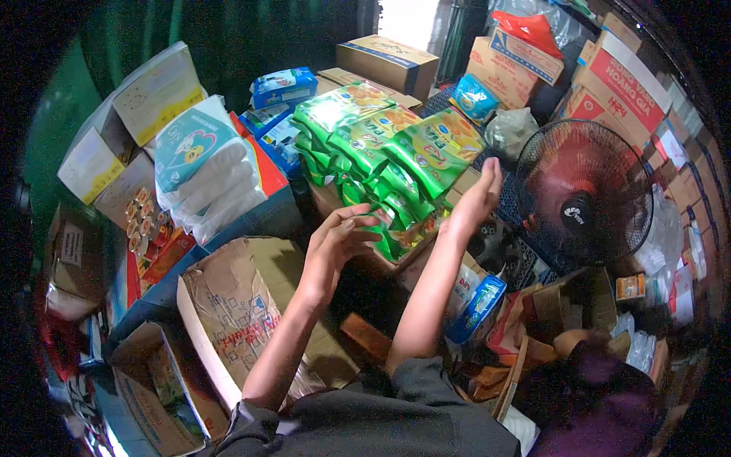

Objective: Organizing and sorting various packaged goods into cardboard boxes in a warehouse setting.

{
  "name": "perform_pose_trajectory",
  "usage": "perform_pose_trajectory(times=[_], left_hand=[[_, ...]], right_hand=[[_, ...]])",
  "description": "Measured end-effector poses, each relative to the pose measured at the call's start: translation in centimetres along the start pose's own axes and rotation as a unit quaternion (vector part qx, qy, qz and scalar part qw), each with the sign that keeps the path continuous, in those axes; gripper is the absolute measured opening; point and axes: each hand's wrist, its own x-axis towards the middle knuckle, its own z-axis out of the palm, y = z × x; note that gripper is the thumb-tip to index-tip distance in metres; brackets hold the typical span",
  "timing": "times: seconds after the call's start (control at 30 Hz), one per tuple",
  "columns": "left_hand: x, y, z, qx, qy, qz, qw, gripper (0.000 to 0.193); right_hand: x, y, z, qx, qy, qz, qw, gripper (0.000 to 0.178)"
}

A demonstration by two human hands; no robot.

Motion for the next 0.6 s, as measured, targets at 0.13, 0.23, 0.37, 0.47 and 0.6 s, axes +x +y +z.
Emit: perform_pose_trajectory(times=[0.13, 0.23, 0.37, 0.47, 0.6], left_hand=[[-1.6, 0.6, -0.6, -0.008, 0.029, 0.037, 0.999, 0.038], [-3.7, 1.4, -1.8, 0.006, 0.057, 0.092, 0.994, 0.035], [-7.5, 2.7, -4.8, 0.029, 0.138, 0.155, 0.978, 0.033], [-11.2, 3.6, -8.0, 0.009, 0.255, 0.178, 0.95, 0.027], [-17.0, 5.0, -13.5, 0.014, 0.422, 0.229, 0.877, 0.027]], right_hand=[[-1.3, -2.4, 0.1, -0.02, -0.005, -0.136, 0.991, 0.056], [-3.9, -4.9, 1.0, -0.009, -0.006, -0.216, 0.976, 0.04], [-8.6, -7.6, 3.3, 0.025, -0.004, -0.273, 0.962, 0.03], [-12.7, -8.1, 5.1, 0.053, -0.056, -0.326, 0.942, 0.027], [-18.7, -7.3, 6.9, 0.097, -0.217, -0.35, 0.906, 0.024]])
